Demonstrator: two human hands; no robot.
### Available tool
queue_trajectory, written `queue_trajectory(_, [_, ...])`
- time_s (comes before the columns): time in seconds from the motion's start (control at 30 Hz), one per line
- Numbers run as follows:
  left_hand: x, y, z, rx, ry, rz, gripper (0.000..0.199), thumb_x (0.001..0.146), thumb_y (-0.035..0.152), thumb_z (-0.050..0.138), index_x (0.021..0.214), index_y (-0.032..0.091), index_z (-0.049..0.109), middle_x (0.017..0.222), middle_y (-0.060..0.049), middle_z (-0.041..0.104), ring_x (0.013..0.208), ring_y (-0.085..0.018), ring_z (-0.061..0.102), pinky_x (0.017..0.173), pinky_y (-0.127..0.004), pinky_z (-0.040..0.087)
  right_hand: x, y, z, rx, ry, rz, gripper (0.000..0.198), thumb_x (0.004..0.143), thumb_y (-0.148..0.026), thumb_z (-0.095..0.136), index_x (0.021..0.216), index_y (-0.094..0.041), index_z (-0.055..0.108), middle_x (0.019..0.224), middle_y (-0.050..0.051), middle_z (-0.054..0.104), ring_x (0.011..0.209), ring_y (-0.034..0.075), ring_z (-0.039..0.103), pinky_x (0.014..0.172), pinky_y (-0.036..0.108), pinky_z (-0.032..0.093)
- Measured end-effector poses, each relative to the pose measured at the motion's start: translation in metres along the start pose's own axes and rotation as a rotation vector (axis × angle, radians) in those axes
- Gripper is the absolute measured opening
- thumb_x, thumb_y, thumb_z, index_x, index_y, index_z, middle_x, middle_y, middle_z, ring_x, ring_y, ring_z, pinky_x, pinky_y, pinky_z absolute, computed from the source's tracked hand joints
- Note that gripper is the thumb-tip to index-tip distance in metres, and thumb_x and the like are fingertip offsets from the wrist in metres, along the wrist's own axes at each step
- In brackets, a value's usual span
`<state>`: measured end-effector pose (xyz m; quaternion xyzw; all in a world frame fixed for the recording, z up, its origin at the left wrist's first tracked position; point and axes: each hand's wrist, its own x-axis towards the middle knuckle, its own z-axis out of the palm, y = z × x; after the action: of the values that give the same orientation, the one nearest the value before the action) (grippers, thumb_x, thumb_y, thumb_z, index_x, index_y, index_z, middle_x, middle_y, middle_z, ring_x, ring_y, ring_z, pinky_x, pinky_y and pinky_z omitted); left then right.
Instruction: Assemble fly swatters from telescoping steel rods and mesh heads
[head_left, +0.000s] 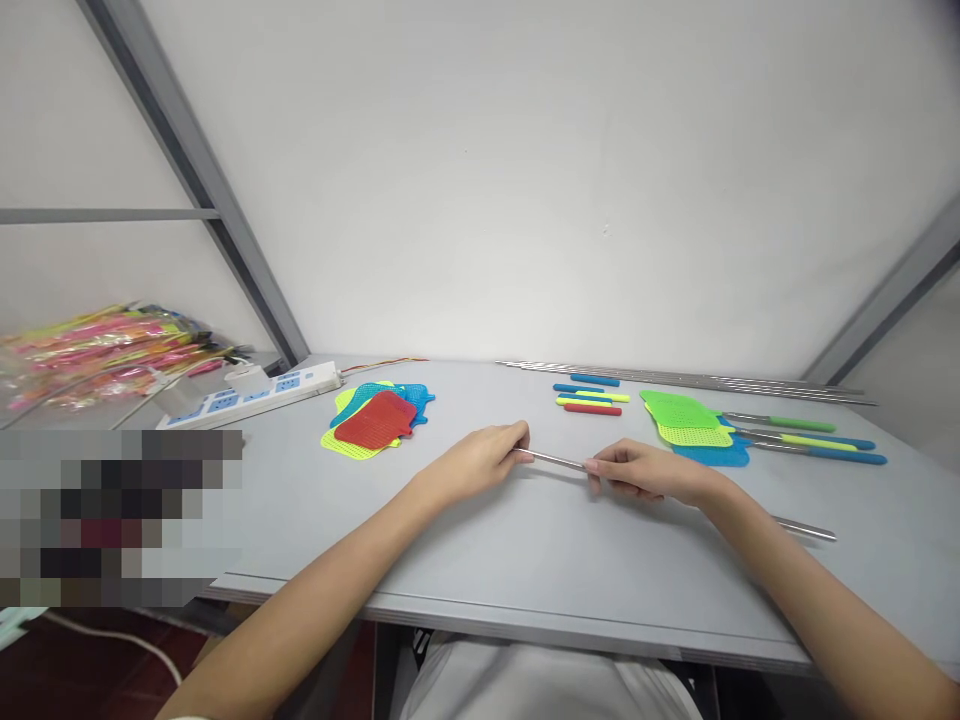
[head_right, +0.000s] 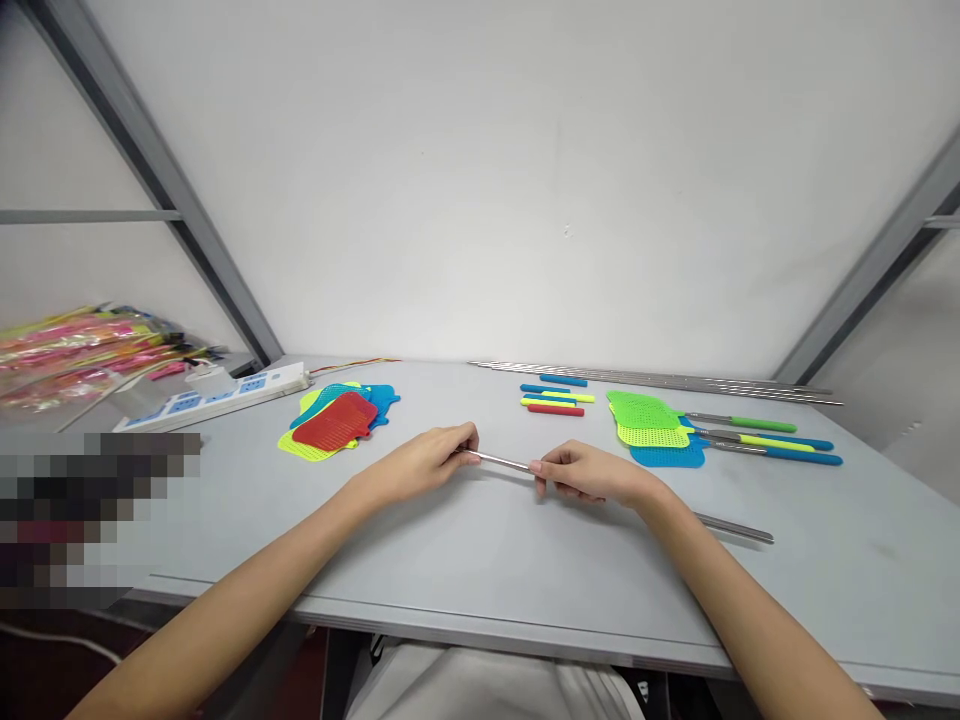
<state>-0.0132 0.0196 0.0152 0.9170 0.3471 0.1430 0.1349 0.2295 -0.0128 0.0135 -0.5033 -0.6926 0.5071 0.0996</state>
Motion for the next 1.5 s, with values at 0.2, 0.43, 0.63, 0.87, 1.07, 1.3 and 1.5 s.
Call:
queue_trajectory(0.2, [0.000,0.002,0.006,0.071,0.012,0.064,0.016,0.086,0.028,0.031,0.078,0.019,0.042,0.073,0.002,0.054,0.063,-0.011,0.048,0.053,-0.020,0.031,0.002,0.003,0.001,0.040,-0.001,0.007,0.045,0.072,-0.055,0.042,0.073,-0.014,0.060,0.050,-0.005,0.032,0.037,0.003,0.025,0.033,0.017,0.018])
queue_trajectory(0.43, [-0.002,0.000,0.023,0.322,-0.072,0.187,0.016,0.086,0.022,0.031,0.084,0.021,0.046,0.073,0.001,0.057,0.060,-0.012,0.052,0.051,-0.023,0.029,0.009,0.009,0.009,0.234,-0.172,0.103,0.044,0.073,-0.055,0.041,0.065,-0.014,0.054,0.040,-0.010,0.023,0.032,0.002,0.015,0.029,0.017,0.009])
queue_trajectory(0.63, [-0.007,0.008,0.032,0.418,-0.065,0.202,0.016,0.087,0.023,0.028,0.085,0.021,0.044,0.073,0.001,0.058,0.058,-0.012,0.054,0.047,-0.025,0.025,0.011,0.013,0.008,0.302,-0.267,0.157,0.041,0.074,-0.052,0.043,0.066,-0.013,0.053,0.039,-0.010,0.023,0.030,0.002,0.014,0.027,0.015,0.006])
queue_trajectory(0.87, [-0.008,0.017,0.036,0.433,-0.081,0.179,0.019,0.088,0.027,0.027,0.083,0.021,0.043,0.072,0.001,0.059,0.057,-0.013,0.055,0.046,-0.025,0.026,0.014,0.016,0.010,0.320,-0.292,0.160,0.041,0.074,-0.050,0.043,0.063,-0.013,0.053,0.036,-0.010,0.023,0.029,0.001,0.015,0.025,0.014,0.008])
queue_trajectory(1.07, [-0.007,0.021,0.034,0.425,-0.093,0.152,0.020,0.088,0.027,0.026,0.081,0.020,0.044,0.073,0.001,0.059,0.059,-0.013,0.056,0.045,-0.025,0.027,0.014,0.014,0.011,0.320,-0.296,0.162,0.041,0.074,-0.051,0.043,0.065,-0.012,0.053,0.037,-0.010,0.023,0.029,0.001,0.015,0.025,0.014,0.008])
queue_trajectory(1.3, [-0.008,0.024,0.034,0.382,-0.095,0.166,0.020,0.087,0.027,0.028,0.079,0.020,0.044,0.072,0.000,0.059,0.059,-0.013,0.056,0.045,-0.026,0.026,0.014,0.014,0.012,0.314,-0.302,0.168,0.041,0.074,-0.051,0.043,0.066,-0.013,0.054,0.038,-0.010,0.024,0.030,0.002,0.014,0.026,0.014,0.008])
queue_trajectory(1.5, [-0.005,0.023,0.028,0.240,-0.097,0.139,0.026,0.088,0.030,0.025,0.077,0.019,0.046,0.073,0.000,0.059,0.063,-0.012,0.055,0.050,-0.023,0.030,0.013,0.012,0.011,0.305,-0.278,0.115,0.042,0.075,-0.051,0.041,0.068,-0.012,0.055,0.039,-0.010,0.025,0.030,0.002,0.014,0.027,0.015,0.007])
